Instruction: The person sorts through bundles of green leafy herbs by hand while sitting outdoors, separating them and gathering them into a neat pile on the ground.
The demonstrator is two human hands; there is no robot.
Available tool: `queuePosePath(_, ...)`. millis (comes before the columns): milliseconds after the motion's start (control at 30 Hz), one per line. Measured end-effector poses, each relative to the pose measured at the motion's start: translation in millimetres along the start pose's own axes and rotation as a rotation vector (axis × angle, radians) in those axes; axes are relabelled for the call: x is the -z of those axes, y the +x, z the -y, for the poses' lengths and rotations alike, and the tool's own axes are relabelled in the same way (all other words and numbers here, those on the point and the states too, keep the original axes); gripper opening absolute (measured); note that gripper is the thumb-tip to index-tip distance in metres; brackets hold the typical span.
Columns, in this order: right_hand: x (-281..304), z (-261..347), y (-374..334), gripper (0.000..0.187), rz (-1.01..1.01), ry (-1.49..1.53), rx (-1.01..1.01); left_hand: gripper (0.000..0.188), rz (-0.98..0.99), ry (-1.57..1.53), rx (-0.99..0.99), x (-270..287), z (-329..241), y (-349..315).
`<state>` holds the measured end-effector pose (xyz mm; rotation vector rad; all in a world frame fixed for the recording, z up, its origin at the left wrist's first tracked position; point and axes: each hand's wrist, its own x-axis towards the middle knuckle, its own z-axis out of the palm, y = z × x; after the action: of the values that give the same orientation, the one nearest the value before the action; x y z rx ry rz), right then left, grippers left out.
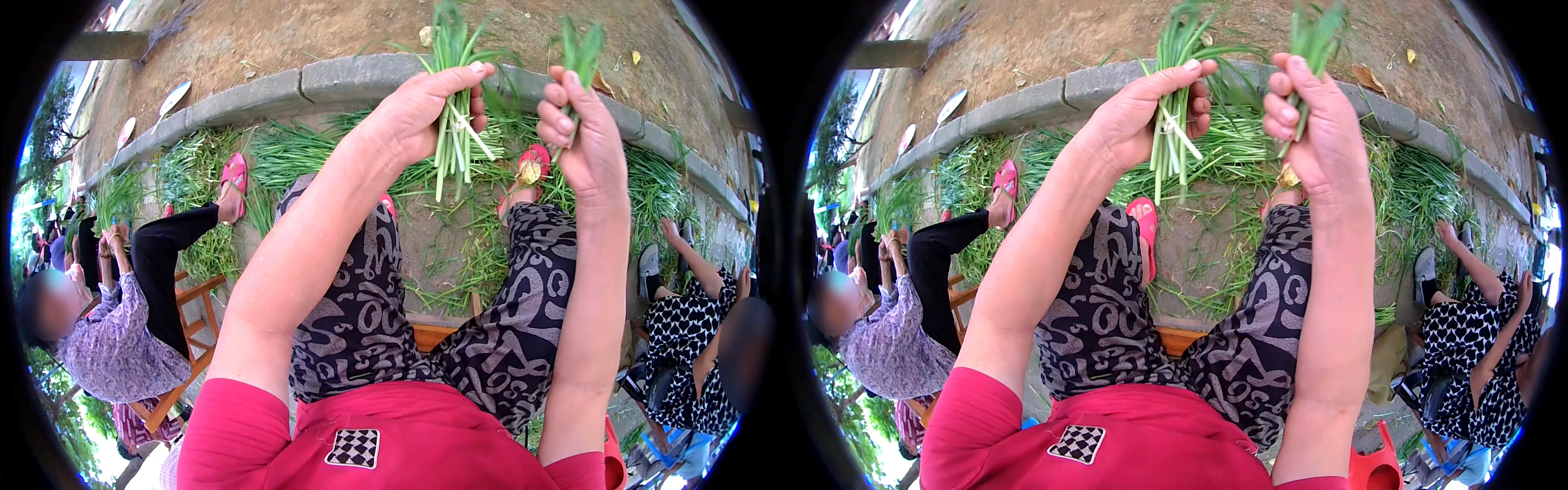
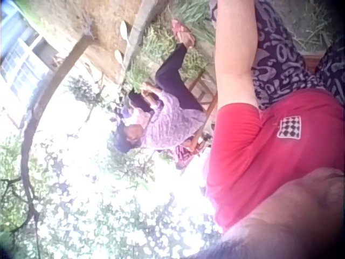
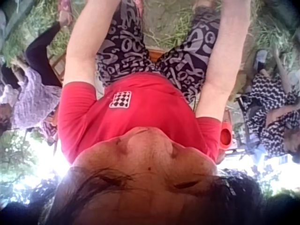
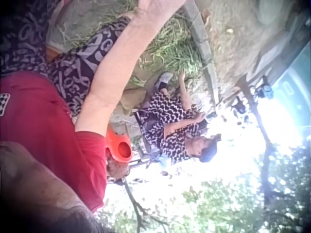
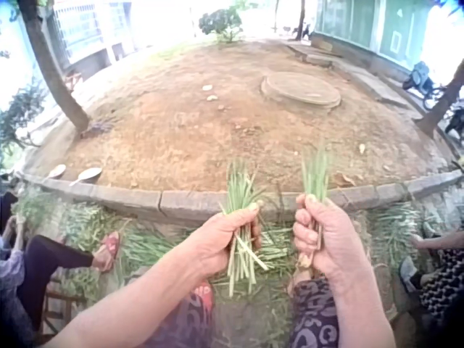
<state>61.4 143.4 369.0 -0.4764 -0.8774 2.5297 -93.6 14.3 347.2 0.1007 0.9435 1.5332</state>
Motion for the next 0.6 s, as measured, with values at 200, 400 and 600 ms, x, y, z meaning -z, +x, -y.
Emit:
queuePosePath(200,-24.2,-15.7,-1.7,0.022,-0.081,-0.459,-0.048,0.027,-0.04,0.027,-0.208,-7.4,5.1,8.6)
queuePosePath(400,-29.7,-26.6,1.0,0.025,-0.027,-0.91,0.019,0.027,-0.009,0.082,-0.294,-6.3,11.7,16.5)
queuePosePath(600,-27.3,-22.0,1.8,0.022,-0.072,-0.83,0.001,0.022,0.165,-0.038,-0.199,-2.8,0.7,13.0)
